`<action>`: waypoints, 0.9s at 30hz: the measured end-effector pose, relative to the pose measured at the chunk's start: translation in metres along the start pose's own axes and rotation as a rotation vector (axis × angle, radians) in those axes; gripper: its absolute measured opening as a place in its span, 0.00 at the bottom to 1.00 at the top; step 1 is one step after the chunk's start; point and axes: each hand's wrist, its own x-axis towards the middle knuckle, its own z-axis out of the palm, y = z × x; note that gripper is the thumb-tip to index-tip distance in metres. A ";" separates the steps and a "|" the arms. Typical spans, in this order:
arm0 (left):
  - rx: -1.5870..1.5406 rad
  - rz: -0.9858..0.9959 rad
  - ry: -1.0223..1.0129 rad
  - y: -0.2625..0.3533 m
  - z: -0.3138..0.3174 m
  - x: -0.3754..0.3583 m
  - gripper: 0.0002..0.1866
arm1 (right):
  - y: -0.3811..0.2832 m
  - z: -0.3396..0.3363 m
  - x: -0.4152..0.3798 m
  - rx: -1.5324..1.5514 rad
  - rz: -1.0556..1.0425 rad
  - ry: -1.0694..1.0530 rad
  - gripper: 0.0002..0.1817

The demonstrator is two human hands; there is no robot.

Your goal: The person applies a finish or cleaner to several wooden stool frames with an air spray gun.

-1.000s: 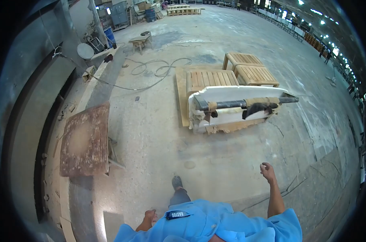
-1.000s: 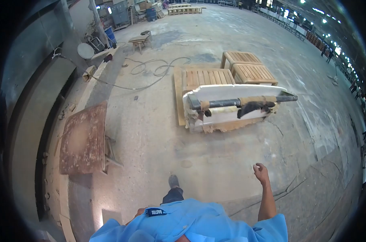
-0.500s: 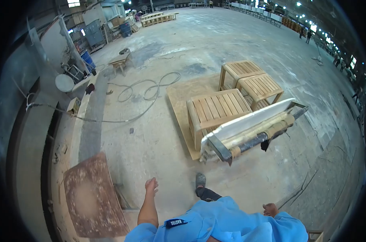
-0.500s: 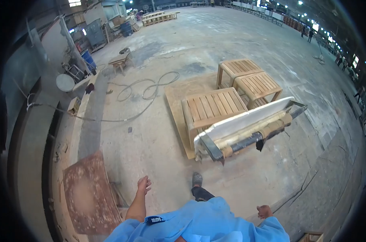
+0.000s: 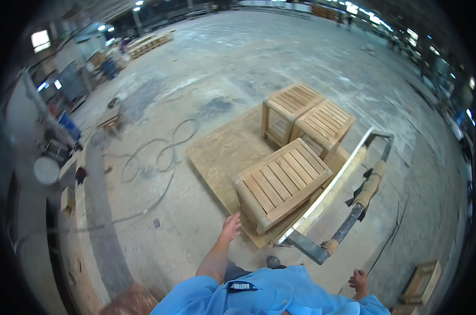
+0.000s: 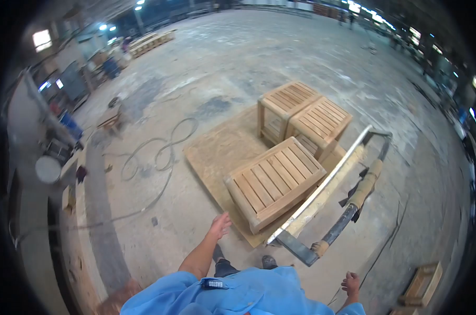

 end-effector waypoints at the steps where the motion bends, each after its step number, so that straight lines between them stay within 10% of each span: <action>1: 0.008 -0.014 -0.044 0.009 0.002 0.025 0.46 | 0.015 0.005 -0.018 0.044 0.013 0.065 0.23; 4: 0.066 -0.105 -0.243 0.035 0.025 0.080 0.49 | 0.077 0.030 -0.121 0.224 0.054 0.312 0.20; 6: 0.034 -0.197 -0.242 0.039 0.036 0.110 0.49 | 0.157 0.054 -0.185 -0.104 -0.102 0.279 0.17; 9: -0.031 -0.287 -0.236 0.039 0.046 0.131 0.49 | 0.251 0.087 -0.259 -0.480 0.204 0.372 0.13; 16: -0.104 -0.343 -0.250 0.030 0.044 0.148 0.53 | 0.200 0.100 -0.398 0.238 0.071 0.866 0.13; 17: -0.094 -0.349 -0.233 0.025 0.043 0.155 0.54 | 0.200 0.100 -0.365 -0.232 -0.271 1.261 0.15; 20: -0.056 -0.327 -0.158 0.030 0.036 0.166 0.54 | -0.098 0.134 -0.378 -0.496 -0.363 0.950 0.10; 27: -0.016 -0.034 -0.067 0.114 -0.042 0.147 0.45 | -0.348 0.276 -0.199 -0.210 -0.905 0.168 0.20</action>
